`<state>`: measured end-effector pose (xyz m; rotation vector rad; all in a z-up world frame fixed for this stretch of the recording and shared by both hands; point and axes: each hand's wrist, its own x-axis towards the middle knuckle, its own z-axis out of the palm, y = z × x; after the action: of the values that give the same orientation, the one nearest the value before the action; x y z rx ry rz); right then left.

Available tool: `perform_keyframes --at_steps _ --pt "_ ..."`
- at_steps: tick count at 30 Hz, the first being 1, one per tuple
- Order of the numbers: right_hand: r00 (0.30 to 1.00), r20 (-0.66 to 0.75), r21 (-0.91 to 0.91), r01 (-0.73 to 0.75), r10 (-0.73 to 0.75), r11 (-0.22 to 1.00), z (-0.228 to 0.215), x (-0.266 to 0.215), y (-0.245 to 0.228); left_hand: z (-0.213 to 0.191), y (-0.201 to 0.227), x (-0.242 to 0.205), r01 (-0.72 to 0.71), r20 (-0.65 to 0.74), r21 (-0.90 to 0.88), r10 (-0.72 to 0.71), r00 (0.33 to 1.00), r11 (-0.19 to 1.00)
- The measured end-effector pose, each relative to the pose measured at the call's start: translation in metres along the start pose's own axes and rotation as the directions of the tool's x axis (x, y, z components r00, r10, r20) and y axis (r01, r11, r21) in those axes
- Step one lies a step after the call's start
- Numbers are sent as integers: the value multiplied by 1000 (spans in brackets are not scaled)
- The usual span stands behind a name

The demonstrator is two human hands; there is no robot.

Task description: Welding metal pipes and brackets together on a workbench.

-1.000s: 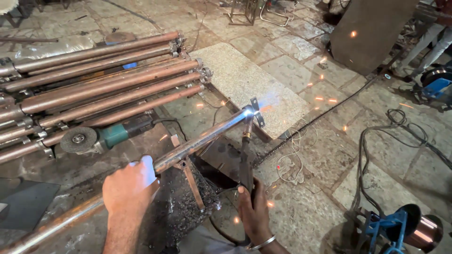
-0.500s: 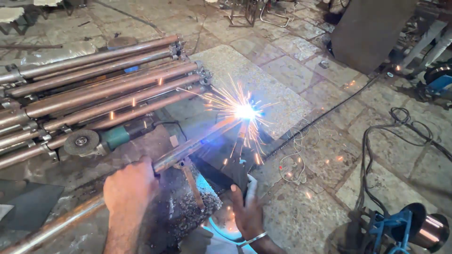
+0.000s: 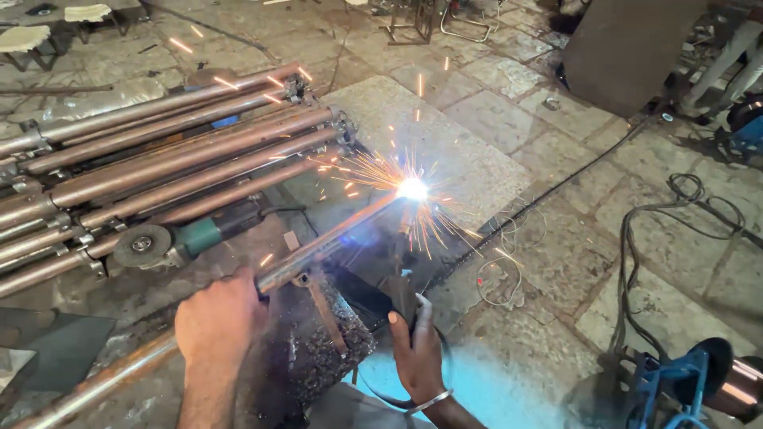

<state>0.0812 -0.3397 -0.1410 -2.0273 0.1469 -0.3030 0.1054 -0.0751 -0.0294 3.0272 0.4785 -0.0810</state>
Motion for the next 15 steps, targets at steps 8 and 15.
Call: perform_keyframes --at_steps 8,15 --pt "990 127 160 -87 67 983 -17 4 4 1 0 0 -23 -16 1 23 1000 1000" --pt "987 135 93 -98 85 991 -29 7 1 5 -1 1 -10 -17 14 10 1000 1000"
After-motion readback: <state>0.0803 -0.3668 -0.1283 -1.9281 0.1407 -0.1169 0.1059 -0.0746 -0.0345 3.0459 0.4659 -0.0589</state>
